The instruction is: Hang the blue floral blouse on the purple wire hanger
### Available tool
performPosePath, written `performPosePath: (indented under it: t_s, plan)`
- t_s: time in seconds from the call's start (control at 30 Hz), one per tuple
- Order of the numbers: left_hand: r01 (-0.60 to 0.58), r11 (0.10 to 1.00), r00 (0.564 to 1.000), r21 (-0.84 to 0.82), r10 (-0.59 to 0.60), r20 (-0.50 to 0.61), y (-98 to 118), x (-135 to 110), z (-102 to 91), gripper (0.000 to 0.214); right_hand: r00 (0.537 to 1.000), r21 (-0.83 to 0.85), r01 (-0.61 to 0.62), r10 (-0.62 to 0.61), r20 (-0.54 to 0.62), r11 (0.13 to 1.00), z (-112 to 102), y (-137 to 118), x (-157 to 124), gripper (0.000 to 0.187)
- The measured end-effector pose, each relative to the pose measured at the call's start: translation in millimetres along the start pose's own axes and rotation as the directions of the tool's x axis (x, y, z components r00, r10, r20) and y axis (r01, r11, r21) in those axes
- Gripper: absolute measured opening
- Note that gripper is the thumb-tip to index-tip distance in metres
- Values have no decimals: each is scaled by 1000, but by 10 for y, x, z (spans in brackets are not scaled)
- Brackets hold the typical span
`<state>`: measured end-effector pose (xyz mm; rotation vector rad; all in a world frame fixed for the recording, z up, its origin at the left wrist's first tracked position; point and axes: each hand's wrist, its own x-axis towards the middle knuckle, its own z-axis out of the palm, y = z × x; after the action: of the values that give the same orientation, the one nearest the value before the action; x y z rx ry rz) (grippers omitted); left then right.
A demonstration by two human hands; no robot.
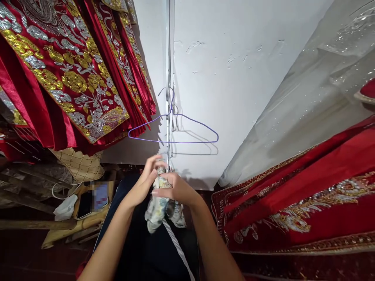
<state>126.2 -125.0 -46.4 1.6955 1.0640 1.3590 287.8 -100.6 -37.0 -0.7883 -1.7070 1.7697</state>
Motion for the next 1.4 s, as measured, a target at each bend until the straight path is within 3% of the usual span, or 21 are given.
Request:
performPosePath:
  t_s: [0.07, 0.1, 0.13, 0.17, 0.2, 0.27, 0.3, 0.33, 0.47, 0.53, 0.6, 0.7, 0.77, 0.87, 0.93, 1.03, 1.17, 1.27, 1.4]
  plan:
    - [83, 994, 980, 71, -94, 175, -91, -68, -74, 50, 996, -157, 35, -21, 92, 987, -175, -224, -84, 24]
    - [107, 985, 965, 132, -135, 225, -141, -119, -108, 53, 997, -217, 69, -58, 55, 974, -271, -334, -109, 17]
    - [120, 972, 955, 201, -168, 243, -189, -173, -144, 54, 992, -273, 108, -124, -39, 956, -369, -432, -115, 11]
    - [128, 953, 952, 273, -196, 237, -232, -225, -186, 52, 958, -327, 155, -222, -180, 932, -467, -513, -96, 8]
    - [135, 930, 952, 341, -217, 215, -263, -268, -237, 49, 877, -375, 206, -341, -340, 904, -563, -570, -48, 7]
    - [154, 891, 964, 428, -229, 131, -281, -311, -359, 43, 632, -437, 299, -519, -576, 848, -732, -595, 135, 11]
    - [166, 882, 971, 441, -224, 82, -263, -311, -421, 40, 548, -439, 336, -552, -628, 833, -795, -561, 263, 14]
    - [178, 883, 976, 434, -216, 38, -224, -301, -478, 38, 530, -418, 357, -550, -646, 835, -838, -500, 406, 18]
    - [189, 920, 979, 343, -204, 6, 59, -257, -575, 43, 743, -313, 223, -369, -558, 923, -806, -98, 943, 25]
    - [162, 928, 977, 336, -198, 77, 197, -276, -569, 47, 801, -323, 179, -328, -501, 929, -738, 90, 1073, 26]
    - [129, 924, 962, 359, -204, 180, 266, -316, -592, 46, 780, -368, 181, -361, -511, 912, -716, 206, 1083, 25]
    - [129, 863, 920, 488, -288, 266, 174, -357, -752, 42, 673, -443, 161, -426, -604, 882, -802, 230, 940, 29]
    - [174, 764, 891, 621, -391, 231, 5, -337, -924, 38, 644, -512, 124, -461, -610, 850, -892, 173, 803, 30]
    - [222, 662, 884, 716, -447, 139, -239, -190, -1167, 32, 657, -605, 75, -496, -568, 792, -974, 45, 611, 32]
    - [200, 675, 930, 710, -359, 79, -291, -20, -1275, 24, 657, -621, 65, -502, -563, 781, -979, -38, 517, 32]
    - [113, 740, 988, 663, -152, 2, -175, 269, -1343, 18, 632, -624, 65, -516, -578, 779, -957, -128, 439, 33]
    - [-51, 836, 998, 547, 62, -1, 35, 566, -1297, 24, 625, -639, 22, -509, -591, 769, -917, -165, 423, 36]
    - [-104, 842, 992, 529, 124, -3, 44, 723, -1204, 26, 641, -633, 52, -512, -572, 772, -865, -144, 432, 35]
    - [-28, 790, 993, 613, 91, -73, 2, 907, -1131, 24, 681, -623, 141, -532, -503, 770, -793, -91, 424, 31]
